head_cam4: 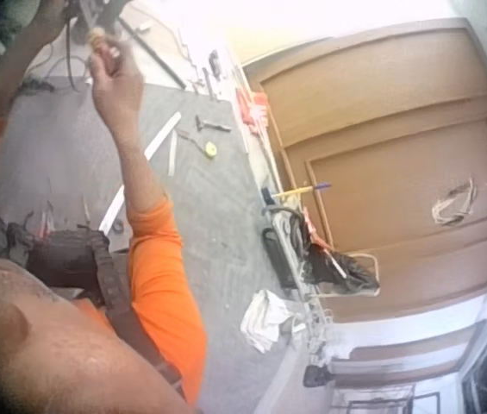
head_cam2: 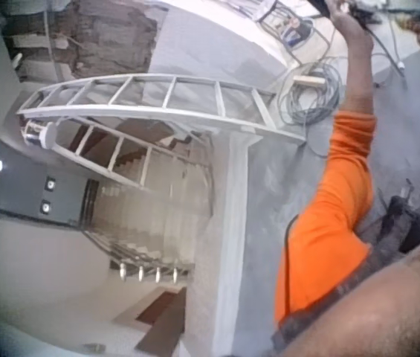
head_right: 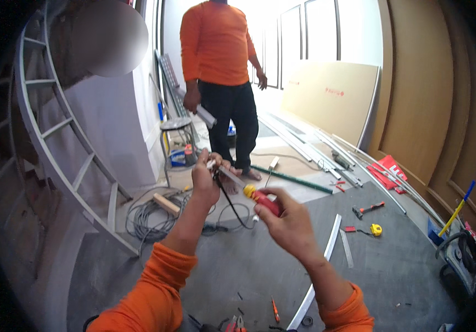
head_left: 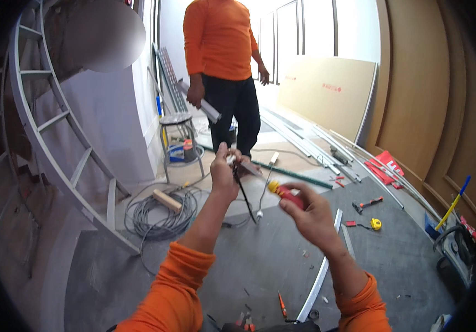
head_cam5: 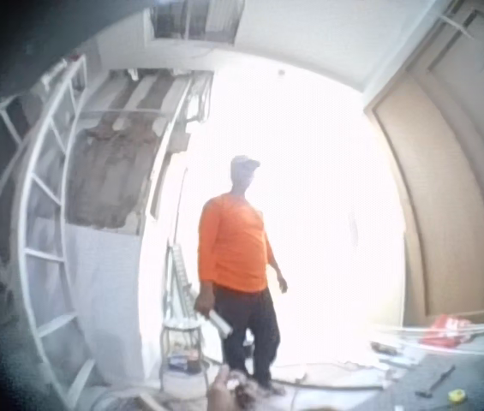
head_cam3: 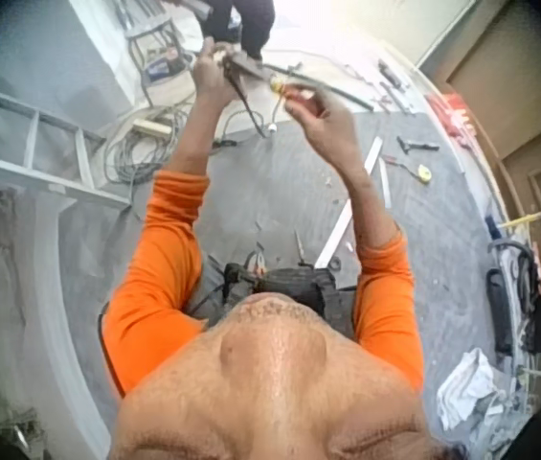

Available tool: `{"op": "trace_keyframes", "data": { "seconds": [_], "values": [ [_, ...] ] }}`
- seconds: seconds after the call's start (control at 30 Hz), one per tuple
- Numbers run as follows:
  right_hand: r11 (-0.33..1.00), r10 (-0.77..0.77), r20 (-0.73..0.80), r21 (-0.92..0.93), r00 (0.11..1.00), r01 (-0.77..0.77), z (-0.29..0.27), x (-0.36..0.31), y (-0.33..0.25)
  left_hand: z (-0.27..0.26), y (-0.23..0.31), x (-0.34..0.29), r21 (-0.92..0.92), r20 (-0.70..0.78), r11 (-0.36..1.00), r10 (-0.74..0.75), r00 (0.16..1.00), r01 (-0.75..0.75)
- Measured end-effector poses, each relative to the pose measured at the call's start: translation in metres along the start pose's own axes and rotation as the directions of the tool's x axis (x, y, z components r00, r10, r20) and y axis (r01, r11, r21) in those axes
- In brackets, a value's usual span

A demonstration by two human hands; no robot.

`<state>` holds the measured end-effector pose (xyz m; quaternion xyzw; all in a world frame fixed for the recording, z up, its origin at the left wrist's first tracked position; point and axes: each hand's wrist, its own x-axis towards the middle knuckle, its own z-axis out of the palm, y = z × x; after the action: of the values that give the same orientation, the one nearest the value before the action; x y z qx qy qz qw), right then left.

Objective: The person sits on the floor and uses a screwdriver to tighten the screws on an electrical plug, securing the wires inside. The person then picks up the plug and inspects the connection.

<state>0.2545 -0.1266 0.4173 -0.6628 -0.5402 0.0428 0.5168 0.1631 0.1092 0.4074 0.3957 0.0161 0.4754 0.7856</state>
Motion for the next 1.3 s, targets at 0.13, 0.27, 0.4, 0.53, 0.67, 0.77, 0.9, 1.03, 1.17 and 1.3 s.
{"op": "trace_keyframes", "data": {
  "seconds": [0.13,0.27,0.4,0.53,0.67,0.77,0.9,1.03,1.17,1.3],
  "values": [
    [0.885,-0.391,-0.137,-0.327,0.910,0.331,-0.012,0.002,-0.007,-0.006,0.000,0.002,-0.002,0.119,0.996,-0.090,0.989,0.091],
    [0.821,-0.373,-0.046,-0.480,0.927,0.307,-0.010,-0.002,-0.004,0.001,-0.001,-0.003,-0.021,0.005,0.994,-0.111,0.994,0.111],
    [0.799,-0.387,-0.050,-0.517,0.921,0.308,-0.008,-0.004,-0.003,0.005,0.000,-0.005,-0.023,0.032,0.991,-0.129,0.991,0.130],
    [0.789,-0.402,-0.050,-0.526,0.914,0.318,-0.008,-0.005,-0.003,0.008,0.003,-0.007,0.012,0.046,0.993,-0.121,0.992,0.121],
    [0.785,-0.420,-0.055,-0.523,0.906,0.332,-0.007,-0.005,-0.005,0.007,0.002,-0.008,0.054,0.043,0.992,-0.120,0.992,0.117],
    [0.792,-0.418,-0.057,-0.512,0.906,0.333,-0.006,-0.006,-0.004,0.010,0.003,-0.010,0.078,0.060,0.990,-0.123,0.991,0.118],
    [0.793,-0.408,-0.059,-0.519,0.911,0.321,-0.003,-0.005,-0.001,0.010,0.002,-0.010,0.060,0.044,0.990,-0.134,0.990,0.131],
    [0.777,-0.423,-0.077,-0.543,0.903,0.318,-0.003,-0.006,-0.001,0.014,0.004,-0.010,0.065,0.050,0.989,-0.134,0.990,0.130],
    [0.702,-0.487,-0.090,-0.633,0.869,0.328,0.004,-0.008,-0.003,0.012,0.006,-0.010,0.093,0.019,0.984,-0.154,0.988,0.151],
    [0.583,-0.595,-0.109,-0.741,0.796,0.333,0.012,-0.005,0.003,0.007,0.005,-0.006,0.134,0.032,0.982,-0.139,0.990,0.133]
  ]
}}
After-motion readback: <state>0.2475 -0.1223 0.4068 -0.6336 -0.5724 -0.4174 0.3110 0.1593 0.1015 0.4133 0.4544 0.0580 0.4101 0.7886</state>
